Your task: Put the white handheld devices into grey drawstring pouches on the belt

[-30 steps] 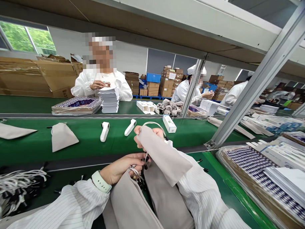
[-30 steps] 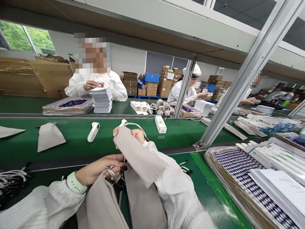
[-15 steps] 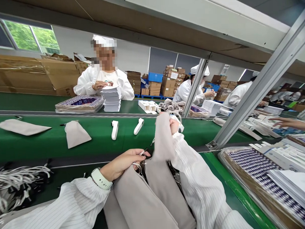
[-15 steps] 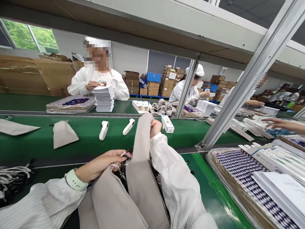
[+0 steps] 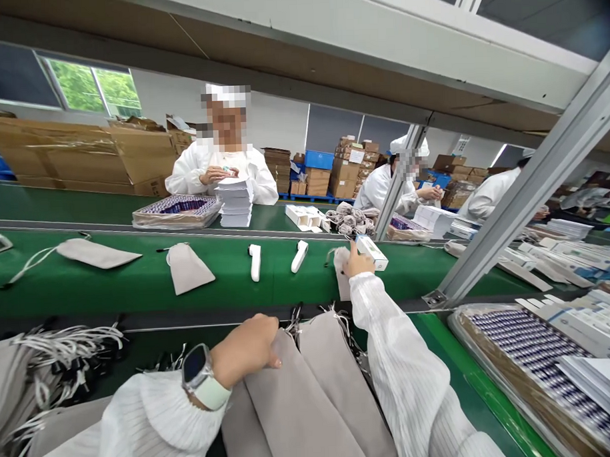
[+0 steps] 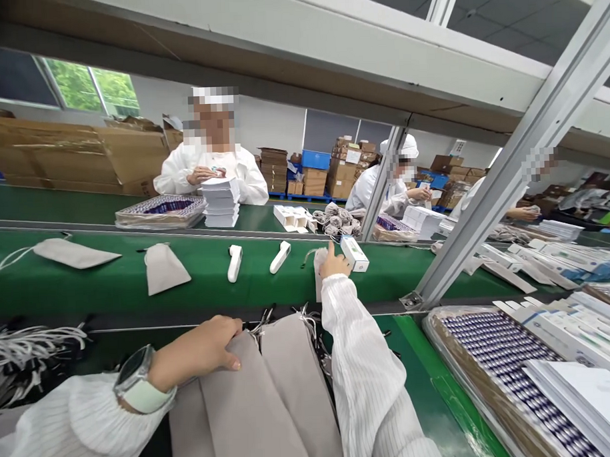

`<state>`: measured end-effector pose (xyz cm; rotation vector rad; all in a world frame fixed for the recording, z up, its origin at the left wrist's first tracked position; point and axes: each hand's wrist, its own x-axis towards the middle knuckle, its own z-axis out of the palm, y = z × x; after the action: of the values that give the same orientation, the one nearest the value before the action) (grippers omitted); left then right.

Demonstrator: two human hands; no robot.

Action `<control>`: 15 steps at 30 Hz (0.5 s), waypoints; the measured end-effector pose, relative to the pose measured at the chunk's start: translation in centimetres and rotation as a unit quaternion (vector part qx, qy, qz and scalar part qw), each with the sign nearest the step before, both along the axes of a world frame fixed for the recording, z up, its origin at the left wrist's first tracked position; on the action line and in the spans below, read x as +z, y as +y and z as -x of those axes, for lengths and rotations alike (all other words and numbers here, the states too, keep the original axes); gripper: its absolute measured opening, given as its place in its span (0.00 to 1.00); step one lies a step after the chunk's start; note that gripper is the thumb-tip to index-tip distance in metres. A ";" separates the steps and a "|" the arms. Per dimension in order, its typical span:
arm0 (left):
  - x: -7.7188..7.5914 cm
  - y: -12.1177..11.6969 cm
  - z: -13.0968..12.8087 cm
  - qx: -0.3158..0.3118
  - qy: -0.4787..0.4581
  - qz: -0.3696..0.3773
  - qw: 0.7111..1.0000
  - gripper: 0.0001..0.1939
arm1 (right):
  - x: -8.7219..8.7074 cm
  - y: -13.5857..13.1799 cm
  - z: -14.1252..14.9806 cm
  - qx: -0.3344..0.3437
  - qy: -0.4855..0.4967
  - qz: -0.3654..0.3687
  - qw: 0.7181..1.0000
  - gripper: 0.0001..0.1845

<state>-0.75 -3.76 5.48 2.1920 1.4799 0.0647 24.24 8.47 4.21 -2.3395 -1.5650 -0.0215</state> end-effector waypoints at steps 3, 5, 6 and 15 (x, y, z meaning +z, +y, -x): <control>-0.7 -0.8 -1.0 0.013 0.022 -0.064 0.998 0.04 | -0.7 1.2 1.5 0.052 0.024 0.021 0.998 0.29; -1.0 -1.4 -1.3 0.032 0.030 -0.083 0.996 0.05 | -0.8 2.5 3.3 0.134 0.059 0.039 0.988 0.23; -1.1 -1.7 -1.2 0.041 0.026 -0.089 0.995 0.06 | -0.9 3.2 4.5 0.160 0.073 0.049 0.983 0.21; -2.8 -1.5 1.8 0.079 -0.017 -0.037 0.996 0.03 | -1.7 6.9 8.9 0.096 0.279 0.016 0.955 0.19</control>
<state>-2.59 -5.28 2.70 2.1172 1.6528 0.2125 15.36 15.41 2.53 -1.9575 -1.4826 0.6542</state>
